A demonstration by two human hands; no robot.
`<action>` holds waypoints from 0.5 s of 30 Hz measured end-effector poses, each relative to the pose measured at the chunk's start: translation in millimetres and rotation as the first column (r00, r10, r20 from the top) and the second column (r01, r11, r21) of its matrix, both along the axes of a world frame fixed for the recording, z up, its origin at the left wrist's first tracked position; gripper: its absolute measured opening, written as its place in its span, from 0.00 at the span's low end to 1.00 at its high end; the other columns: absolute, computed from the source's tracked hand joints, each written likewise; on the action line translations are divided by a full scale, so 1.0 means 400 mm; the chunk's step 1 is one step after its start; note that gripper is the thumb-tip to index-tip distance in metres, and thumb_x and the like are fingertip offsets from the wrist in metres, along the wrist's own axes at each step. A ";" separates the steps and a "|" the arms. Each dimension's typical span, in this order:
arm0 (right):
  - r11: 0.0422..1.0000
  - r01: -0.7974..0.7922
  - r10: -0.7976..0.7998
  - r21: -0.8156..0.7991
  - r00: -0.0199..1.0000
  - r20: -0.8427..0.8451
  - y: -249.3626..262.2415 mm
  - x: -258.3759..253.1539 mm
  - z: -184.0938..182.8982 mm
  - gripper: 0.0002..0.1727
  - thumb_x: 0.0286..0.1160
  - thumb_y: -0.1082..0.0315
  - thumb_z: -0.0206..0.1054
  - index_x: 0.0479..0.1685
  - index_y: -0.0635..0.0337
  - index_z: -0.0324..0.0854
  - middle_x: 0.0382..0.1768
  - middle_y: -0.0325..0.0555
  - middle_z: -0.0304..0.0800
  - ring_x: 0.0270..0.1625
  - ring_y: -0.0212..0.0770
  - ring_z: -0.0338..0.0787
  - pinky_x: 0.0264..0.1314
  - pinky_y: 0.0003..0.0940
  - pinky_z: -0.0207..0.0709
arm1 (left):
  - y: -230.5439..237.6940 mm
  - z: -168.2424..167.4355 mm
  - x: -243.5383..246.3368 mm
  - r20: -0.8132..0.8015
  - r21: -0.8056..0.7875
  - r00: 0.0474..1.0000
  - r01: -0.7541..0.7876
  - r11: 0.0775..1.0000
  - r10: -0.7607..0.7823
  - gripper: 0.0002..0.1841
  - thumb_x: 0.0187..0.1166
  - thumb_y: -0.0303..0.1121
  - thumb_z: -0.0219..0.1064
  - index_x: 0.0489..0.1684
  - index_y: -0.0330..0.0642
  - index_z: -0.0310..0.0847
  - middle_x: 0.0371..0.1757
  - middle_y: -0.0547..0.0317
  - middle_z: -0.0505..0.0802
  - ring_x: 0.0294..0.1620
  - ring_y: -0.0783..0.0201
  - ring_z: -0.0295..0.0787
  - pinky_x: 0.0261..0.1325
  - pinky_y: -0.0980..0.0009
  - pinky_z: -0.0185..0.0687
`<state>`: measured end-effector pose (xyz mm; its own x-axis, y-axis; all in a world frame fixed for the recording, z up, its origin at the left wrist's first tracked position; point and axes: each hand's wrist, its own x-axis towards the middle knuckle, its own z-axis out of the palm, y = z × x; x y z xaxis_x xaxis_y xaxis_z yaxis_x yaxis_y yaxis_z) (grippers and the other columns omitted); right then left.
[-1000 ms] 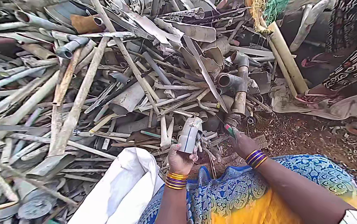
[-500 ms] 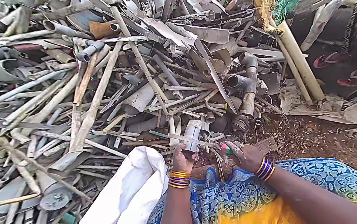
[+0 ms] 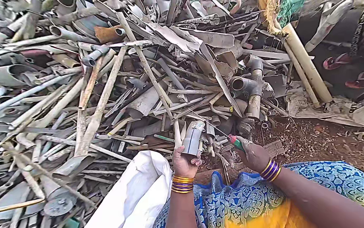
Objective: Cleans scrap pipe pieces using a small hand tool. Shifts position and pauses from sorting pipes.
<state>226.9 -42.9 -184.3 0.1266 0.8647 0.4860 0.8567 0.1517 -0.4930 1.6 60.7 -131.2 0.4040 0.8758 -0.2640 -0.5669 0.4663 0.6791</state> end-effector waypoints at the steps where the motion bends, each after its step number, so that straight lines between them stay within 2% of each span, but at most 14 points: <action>1: 0.991 -0.050 0.038 0.125 0.995 0.094 0.003 0.000 -0.016 0.25 0.79 0.59 0.59 0.63 0.71 0.84 0.26 0.59 0.90 0.22 0.59 0.91 0.20 0.52 0.82 | 0.001 0.000 0.001 -0.033 0.005 0.999 -0.011 1.000 0.011 0.21 0.78 0.48 0.44 0.34 0.45 0.81 0.15 0.60 0.86 0.07 0.71 0.76 0.09 0.77 0.71; 2: 0.997 -0.064 0.058 0.040 0.989 0.133 -0.002 0.000 -0.015 0.25 0.81 0.59 0.59 0.65 0.70 0.83 0.27 0.59 0.90 0.24 0.59 0.92 0.23 0.52 0.84 | 0.001 0.000 0.002 -0.060 0.004 0.998 -0.019 1.000 0.020 0.22 0.79 0.47 0.42 0.32 0.45 0.81 0.15 0.60 0.85 0.07 0.71 0.75 0.09 0.78 0.69; 3: 0.965 -0.032 0.057 -0.259 0.995 0.087 -0.009 -0.001 0.013 0.27 0.87 0.60 0.56 0.77 0.70 0.76 0.35 0.66 0.92 0.36 0.66 0.95 0.37 0.58 0.86 | -0.002 0.000 0.003 -0.082 0.012 0.996 -0.021 1.000 0.022 0.22 0.79 0.47 0.41 0.32 0.45 0.80 0.14 0.60 0.85 0.06 0.72 0.75 0.08 0.78 0.69; 4: 0.822 -0.012 0.006 -0.569 1.000 -0.012 -0.001 0.004 0.050 0.30 0.94 0.58 0.50 0.89 0.65 0.61 0.52 0.70 0.90 0.55 0.70 0.92 0.58 0.63 0.82 | -0.009 0.000 0.004 -0.104 0.030 0.994 -0.020 0.999 0.023 0.22 0.80 0.46 0.40 0.33 0.45 0.79 0.14 0.60 0.84 0.06 0.72 0.74 0.08 0.79 0.68; 5: 0.756 -0.003 -0.061 -0.654 0.995 -0.076 0.010 0.014 0.065 0.31 0.95 0.57 0.47 0.92 0.62 0.55 0.60 0.71 0.87 0.62 0.70 0.89 0.66 0.63 0.78 | -0.012 0.002 0.004 -0.091 0.048 0.996 -0.018 0.999 0.023 0.20 0.79 0.45 0.44 0.34 0.44 0.80 0.15 0.60 0.85 0.06 0.72 0.74 0.08 0.79 0.68; 6: 0.830 0.021 -0.082 -0.558 0.993 -0.085 0.007 0.014 0.060 0.31 0.94 0.58 0.50 0.90 0.65 0.59 0.56 0.71 0.90 0.58 0.71 0.91 0.62 0.64 0.81 | -0.011 0.010 0.006 -0.102 0.077 0.994 -0.025 0.997 0.033 0.19 0.78 0.44 0.46 0.34 0.44 0.81 0.15 0.60 0.85 0.06 0.72 0.74 0.09 0.79 0.68; 7: 0.953 0.041 -0.057 -0.300 0.997 -0.045 -0.001 0.005 0.033 0.28 0.88 0.61 0.57 0.81 0.70 0.72 0.43 0.69 0.93 0.43 0.70 0.95 0.45 0.63 0.86 | -0.010 0.018 0.007 -0.139 0.110 0.989 -0.038 0.993 0.054 0.19 0.78 0.43 0.44 0.35 0.44 0.80 0.16 0.61 0.86 0.07 0.73 0.75 0.09 0.80 0.68; 8: 0.999 0.013 -0.012 -0.035 1.000 0.026 -0.002 -0.001 0.002 0.26 0.80 0.61 0.60 0.70 0.72 0.81 0.31 0.64 0.93 0.29 0.65 0.94 0.29 0.58 0.86 | -0.013 0.022 0.009 -0.197 0.142 0.976 -0.064 0.988 0.091 0.19 0.79 0.40 0.40 0.34 0.44 0.78 0.16 0.61 0.86 0.07 0.74 0.75 0.09 0.81 0.68; 9: 0.996 -0.037 0.029 0.081 0.995 0.098 0.001 -0.002 -0.016 0.25 0.78 0.59 0.60 0.64 0.70 0.85 0.26 0.59 0.91 0.22 0.61 0.92 0.21 0.53 0.83 | -0.015 0.023 0.013 -0.271 0.172 0.952 -0.096 0.980 0.141 0.19 0.81 0.38 0.37 0.34 0.43 0.76 0.16 0.62 0.87 0.07 0.75 0.75 0.09 0.82 0.68; 10: 0.998 -0.060 0.062 -0.019 0.991 0.116 -0.004 -0.002 -0.011 0.26 0.80 0.58 0.59 0.67 0.69 0.83 0.28 0.60 0.91 0.26 0.61 0.93 0.24 0.54 0.84 | -0.017 0.022 0.018 -0.354 0.205 0.915 -0.126 0.971 0.193 0.19 0.84 0.34 0.36 0.36 0.43 0.75 0.16 0.63 0.87 0.08 0.76 0.76 0.10 0.83 0.68; 11: 0.946 -0.048 0.066 -0.319 0.997 0.046 -0.008 -0.002 0.021 0.27 0.87 0.59 0.56 0.78 0.68 0.75 0.39 0.67 0.93 0.39 0.67 0.95 0.41 0.60 0.86 | -0.019 0.019 0.022 -0.446 0.240 0.862 -0.144 0.960 0.241 0.15 0.85 0.31 0.39 0.42 0.41 0.74 0.18 0.63 0.87 0.09 0.76 0.76 0.12 0.82 0.71; 12: 0.794 -0.044 0.008 -0.606 0.998 -0.061 0.005 0.006 0.061 0.30 0.94 0.57 0.50 0.89 0.64 0.61 0.56 0.70 0.90 0.57 0.69 0.92 0.60 0.63 0.81 | -0.022 0.016 0.026 -0.552 0.288 0.785 -0.136 0.948 0.280 0.11 0.84 0.27 0.46 0.53 0.36 0.74 0.22 0.61 0.86 0.13 0.74 0.79 0.16 0.81 0.75; 13: 0.709 -0.043 -0.077 -0.704 0.987 -0.138 0.020 0.018 0.077 0.31 0.95 0.56 0.48 0.93 0.60 0.54 0.65 0.70 0.85 0.65 0.69 0.88 0.69 0.63 0.76 | -0.023 0.014 0.025 -0.655 0.345 0.693 -0.081 0.935 0.301 0.18 0.80 0.25 0.56 0.67 0.31 0.72 0.31 0.56 0.88 0.20 0.72 0.85 0.24 0.77 0.83; 15: 0.829 -0.007 -0.110 -0.559 0.978 -0.175 0.012 0.019 0.067 0.30 0.93 0.58 0.52 0.89 0.65 0.62 0.58 0.70 0.90 0.59 0.70 0.91 0.62 0.65 0.80 | -0.017 0.013 0.022 -0.797 0.416 0.510 0.072 0.907 0.325 0.37 0.68 0.31 0.72 0.82 0.30 0.67 0.57 0.40 0.89 0.47 0.58 0.91 0.51 0.61 0.89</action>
